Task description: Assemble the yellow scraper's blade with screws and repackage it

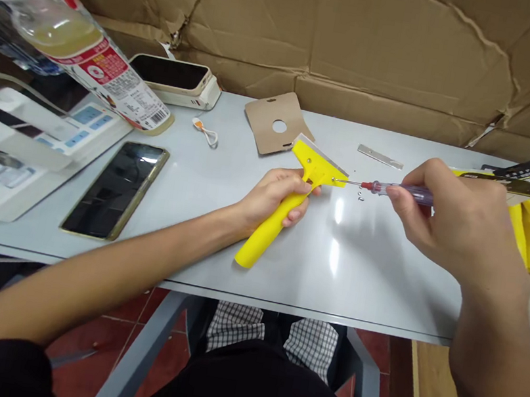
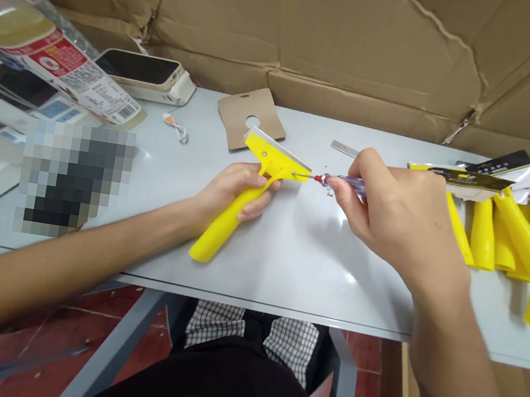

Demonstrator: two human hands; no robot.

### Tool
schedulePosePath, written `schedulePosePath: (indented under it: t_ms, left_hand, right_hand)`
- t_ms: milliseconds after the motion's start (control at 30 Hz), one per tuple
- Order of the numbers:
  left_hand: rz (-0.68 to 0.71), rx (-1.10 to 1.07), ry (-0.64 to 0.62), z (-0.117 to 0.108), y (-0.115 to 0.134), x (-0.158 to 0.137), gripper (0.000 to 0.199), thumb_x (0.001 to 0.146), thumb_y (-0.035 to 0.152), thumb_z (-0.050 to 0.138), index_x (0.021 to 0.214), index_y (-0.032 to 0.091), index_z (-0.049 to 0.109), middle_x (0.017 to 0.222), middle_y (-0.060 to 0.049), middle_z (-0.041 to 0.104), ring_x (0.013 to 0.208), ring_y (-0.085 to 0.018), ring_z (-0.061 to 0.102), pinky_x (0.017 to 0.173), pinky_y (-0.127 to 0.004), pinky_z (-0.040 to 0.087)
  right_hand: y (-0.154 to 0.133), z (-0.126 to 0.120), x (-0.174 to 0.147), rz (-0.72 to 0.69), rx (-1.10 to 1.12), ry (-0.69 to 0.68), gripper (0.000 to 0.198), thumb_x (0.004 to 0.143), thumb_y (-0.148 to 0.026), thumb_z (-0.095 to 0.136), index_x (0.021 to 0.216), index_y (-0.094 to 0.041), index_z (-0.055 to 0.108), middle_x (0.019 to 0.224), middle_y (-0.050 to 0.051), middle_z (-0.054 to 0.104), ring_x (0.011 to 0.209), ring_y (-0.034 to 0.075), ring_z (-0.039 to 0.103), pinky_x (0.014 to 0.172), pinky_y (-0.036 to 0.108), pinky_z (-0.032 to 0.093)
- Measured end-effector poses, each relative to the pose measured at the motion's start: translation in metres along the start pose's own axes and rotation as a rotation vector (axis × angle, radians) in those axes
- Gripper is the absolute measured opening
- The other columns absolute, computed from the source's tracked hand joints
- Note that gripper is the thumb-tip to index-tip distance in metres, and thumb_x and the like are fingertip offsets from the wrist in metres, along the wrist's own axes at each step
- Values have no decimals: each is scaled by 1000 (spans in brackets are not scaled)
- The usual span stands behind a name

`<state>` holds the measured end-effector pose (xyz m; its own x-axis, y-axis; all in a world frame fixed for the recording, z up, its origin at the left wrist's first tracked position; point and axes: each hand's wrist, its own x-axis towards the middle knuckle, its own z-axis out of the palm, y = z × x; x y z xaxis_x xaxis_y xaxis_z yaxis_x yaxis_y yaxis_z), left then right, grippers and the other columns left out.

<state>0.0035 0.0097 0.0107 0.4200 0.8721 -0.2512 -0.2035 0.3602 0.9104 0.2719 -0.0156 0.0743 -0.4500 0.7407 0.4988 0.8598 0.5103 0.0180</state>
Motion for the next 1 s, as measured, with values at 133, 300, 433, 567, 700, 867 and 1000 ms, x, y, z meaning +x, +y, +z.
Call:
schedulePosePath:
  t_ms: [133, 300, 433, 567, 700, 867, 1000]
  left_hand:
    - [-5, 2, -3, 1, 0, 0, 19, 75, 32, 70, 84, 16, 66, 43, 3, 51, 32, -9, 37, 35, -22, 30]
    - [-6, -15, 11, -1, -1, 0, 19, 75, 32, 70, 85, 16, 66, 44, 3, 50, 33, -9, 38, 36, -22, 30]
    - [-4, -8, 4, -1, -1, 1, 19, 76, 32, 71, 84, 16, 66, 44, 3, 50, 33, -9, 37, 35, -22, 29]
    - [2, -1, -1, 0, 0, 0, 19, 76, 32, 71, 84, 16, 66, 44, 3, 51, 32, -9, 38, 36, -22, 29]
    - [0, 0, 2, 0, 0, 0, 18, 76, 32, 71, 84, 16, 66, 44, 3, 51, 32, -9, 38, 36, -22, 29]
    - [-3, -1, -8, 0, -1, 0, 19, 77, 32, 71, 85, 16, 67, 45, 3, 51, 32, -9, 38, 36, -22, 29]
    - [-2, -1, -16, -1, -2, -1, 19, 78, 32, 71, 86, 16, 66, 45, 3, 51, 32, -9, 39, 36, -22, 29]
  right_hand:
    - [-4, -6, 1, 28, 147, -60, 32, 91, -36, 69, 118, -19, 66, 79, 2, 73, 52, 20, 57, 59, 37, 39]
    - [1, -6, 2, -3, 166, -33, 15, 98, -31, 67, 111, -24, 66, 88, 4, 79, 63, 22, 66, 62, 36, 43]
    - [5, -4, 1, 30, 62, -42, 19, 107, -41, 61, 112, -26, 71, 83, 4, 77, 70, 26, 70, 66, 37, 42]
    - [4, -1, 0, -12, 1, -13, 35, 109, -48, 57, 91, -22, 71, 62, 3, 64, 54, 22, 56, 59, 36, 32]
    - [0, -2, 1, 9, -12, -82, 36, 110, -45, 54, 84, -23, 67, 57, 1, 57, 50, 19, 49, 59, 36, 29]
    - [0, -5, 1, 54, 145, -75, 34, 88, -36, 68, 118, -22, 65, 72, -1, 66, 53, 21, 56, 57, 36, 40]
    - [3, -8, 0, 13, 196, -57, 16, 94, -29, 67, 110, -27, 65, 83, 1, 75, 61, 21, 64, 61, 36, 47]
